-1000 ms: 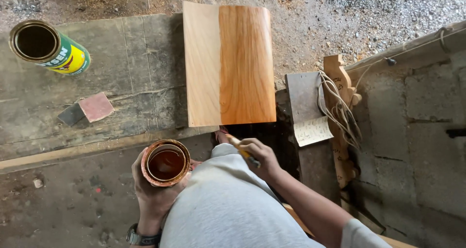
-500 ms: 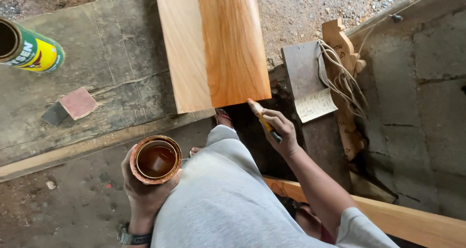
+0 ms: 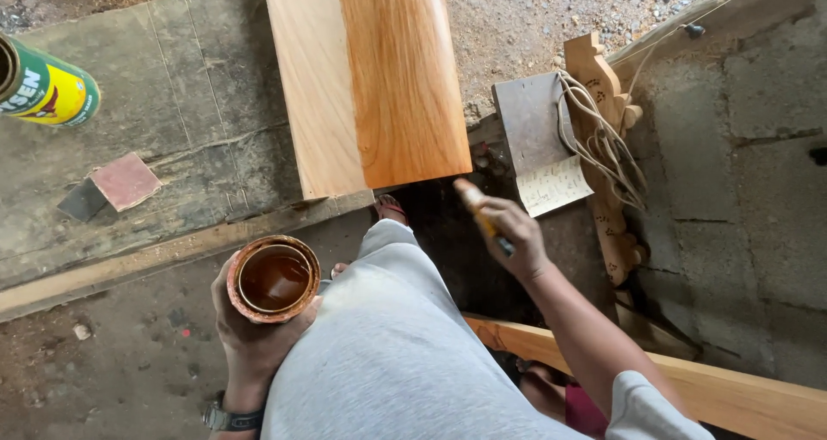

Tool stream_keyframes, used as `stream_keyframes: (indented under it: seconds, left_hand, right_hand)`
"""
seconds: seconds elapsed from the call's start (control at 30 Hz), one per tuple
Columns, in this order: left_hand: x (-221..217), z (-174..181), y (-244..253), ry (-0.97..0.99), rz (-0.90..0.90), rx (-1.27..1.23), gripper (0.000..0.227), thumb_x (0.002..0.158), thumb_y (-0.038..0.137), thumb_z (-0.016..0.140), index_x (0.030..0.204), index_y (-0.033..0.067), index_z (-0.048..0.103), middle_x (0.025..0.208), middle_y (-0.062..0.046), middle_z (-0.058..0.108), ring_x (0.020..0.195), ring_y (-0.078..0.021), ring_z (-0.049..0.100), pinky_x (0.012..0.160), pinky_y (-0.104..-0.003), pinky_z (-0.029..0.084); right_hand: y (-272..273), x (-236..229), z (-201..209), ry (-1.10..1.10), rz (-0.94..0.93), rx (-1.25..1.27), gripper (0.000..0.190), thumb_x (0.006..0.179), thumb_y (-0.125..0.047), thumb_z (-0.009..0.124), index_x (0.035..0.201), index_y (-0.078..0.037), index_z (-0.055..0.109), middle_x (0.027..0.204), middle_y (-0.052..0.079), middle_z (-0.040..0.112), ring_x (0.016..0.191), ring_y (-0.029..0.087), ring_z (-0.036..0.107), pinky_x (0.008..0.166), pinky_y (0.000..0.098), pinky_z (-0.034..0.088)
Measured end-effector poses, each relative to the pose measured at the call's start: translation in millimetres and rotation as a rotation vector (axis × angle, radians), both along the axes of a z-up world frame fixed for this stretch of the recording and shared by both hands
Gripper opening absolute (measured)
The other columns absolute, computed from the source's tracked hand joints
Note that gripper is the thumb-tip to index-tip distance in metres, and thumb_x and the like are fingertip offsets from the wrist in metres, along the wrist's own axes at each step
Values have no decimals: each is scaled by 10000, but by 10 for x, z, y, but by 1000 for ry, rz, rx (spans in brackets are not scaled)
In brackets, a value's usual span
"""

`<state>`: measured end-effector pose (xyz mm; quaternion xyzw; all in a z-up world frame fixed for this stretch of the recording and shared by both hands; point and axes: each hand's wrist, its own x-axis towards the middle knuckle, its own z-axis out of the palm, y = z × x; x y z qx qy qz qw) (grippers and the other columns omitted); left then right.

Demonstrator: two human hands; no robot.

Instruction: The person applies a dark wood stain to a rectangular wooden board using a brush. They dip the brush into a small container of stain and spread it evenly across the surface of the board, then flip the board over to stain the other side.

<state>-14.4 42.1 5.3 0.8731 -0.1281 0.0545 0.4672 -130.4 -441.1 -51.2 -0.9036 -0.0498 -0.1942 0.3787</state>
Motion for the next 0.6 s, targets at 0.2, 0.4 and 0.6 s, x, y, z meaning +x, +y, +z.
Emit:
stream_keyframes:
  seconds: [0.2, 0.4, 0.6]
  left_hand:
    - [-49, -40, -22, -45, 13, 33, 1257, 666, 276, 1160, 1717, -54, 554, 1647, -218, 657, 1506, -393, 726, 1322, -487, 625]
    - [-95, -31, 80, 43, 91, 7, 1298, 615, 219, 1153, 1738, -29, 552, 1671, -230, 672, 1498, -401, 741, 1272, -488, 650]
    - [-43, -84, 36, -33, 27, -2, 1256, 684, 310, 1140, 1727, -53, 540, 1662, -243, 645, 1544, -416, 705, 1338, -510, 612]
  right_hand:
    - [-31, 226, -71, 49, -3, -24, 377, 1038, 148, 801, 1382, -4, 801, 1475, 243, 814, 1316, 372, 864, 1122, 428, 704]
    - [-337, -10, -80, 10, -221, -85, 168, 1126, 66, 849, 1255, -22, 788, 1361, 194, 850, 1186, 343, 873, 1024, 422, 694]
    - [-63, 208, 66, 140, 5, -76, 324, 1063, 89, 826, 1360, -36, 789, 1452, 174, 826, 1236, 338, 878, 960, 385, 695]
